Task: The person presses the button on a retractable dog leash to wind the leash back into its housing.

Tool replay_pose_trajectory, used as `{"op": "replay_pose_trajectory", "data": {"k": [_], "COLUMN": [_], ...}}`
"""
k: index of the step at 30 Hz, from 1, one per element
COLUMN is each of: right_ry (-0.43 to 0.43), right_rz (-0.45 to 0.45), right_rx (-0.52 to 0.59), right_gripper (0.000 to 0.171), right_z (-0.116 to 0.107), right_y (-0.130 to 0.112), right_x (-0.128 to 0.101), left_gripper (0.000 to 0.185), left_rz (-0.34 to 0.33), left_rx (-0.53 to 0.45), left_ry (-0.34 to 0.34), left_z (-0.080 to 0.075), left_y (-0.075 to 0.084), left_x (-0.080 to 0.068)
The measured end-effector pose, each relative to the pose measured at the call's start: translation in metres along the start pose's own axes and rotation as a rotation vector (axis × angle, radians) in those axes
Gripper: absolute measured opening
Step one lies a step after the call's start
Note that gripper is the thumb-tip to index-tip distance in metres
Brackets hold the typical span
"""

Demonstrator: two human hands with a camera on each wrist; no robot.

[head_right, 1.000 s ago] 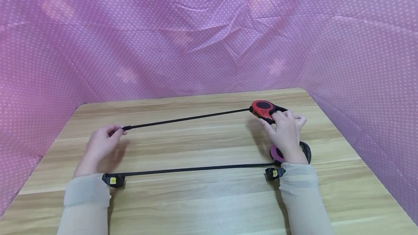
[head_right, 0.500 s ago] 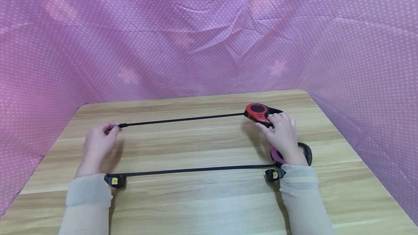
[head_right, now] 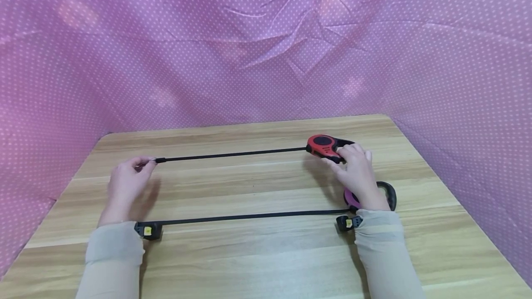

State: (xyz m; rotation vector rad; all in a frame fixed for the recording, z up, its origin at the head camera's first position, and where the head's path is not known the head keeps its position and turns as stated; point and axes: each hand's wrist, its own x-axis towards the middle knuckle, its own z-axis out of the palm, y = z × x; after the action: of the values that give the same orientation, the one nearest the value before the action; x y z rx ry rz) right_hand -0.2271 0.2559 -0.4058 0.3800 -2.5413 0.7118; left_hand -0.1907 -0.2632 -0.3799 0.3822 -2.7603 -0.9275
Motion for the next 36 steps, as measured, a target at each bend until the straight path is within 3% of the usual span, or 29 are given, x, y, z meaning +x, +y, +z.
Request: {"op": "replay_pose_trajectory", "data": {"k": [17,36], "right_ry": [-0.052,0.011], "right_rz": [0.005,-0.036], "right_rx": [0.005,0.025], "right_gripper": [0.034,0.024], "right_z": [0.0010,0.0049], "right_y": [-0.0029,-0.0031], "right_x": [-0.0004,0.0009], "left_gripper": [0.045,0.045], "left_rz": [0.006,0.025], "left_rx": [0.036,0.078], "left_ry": [-0.019,-0.028], "left_z": [0.0039,0.0066], "left_y": [0.0030,0.0095], "left_x": [-0.0007,-0.0020]}}
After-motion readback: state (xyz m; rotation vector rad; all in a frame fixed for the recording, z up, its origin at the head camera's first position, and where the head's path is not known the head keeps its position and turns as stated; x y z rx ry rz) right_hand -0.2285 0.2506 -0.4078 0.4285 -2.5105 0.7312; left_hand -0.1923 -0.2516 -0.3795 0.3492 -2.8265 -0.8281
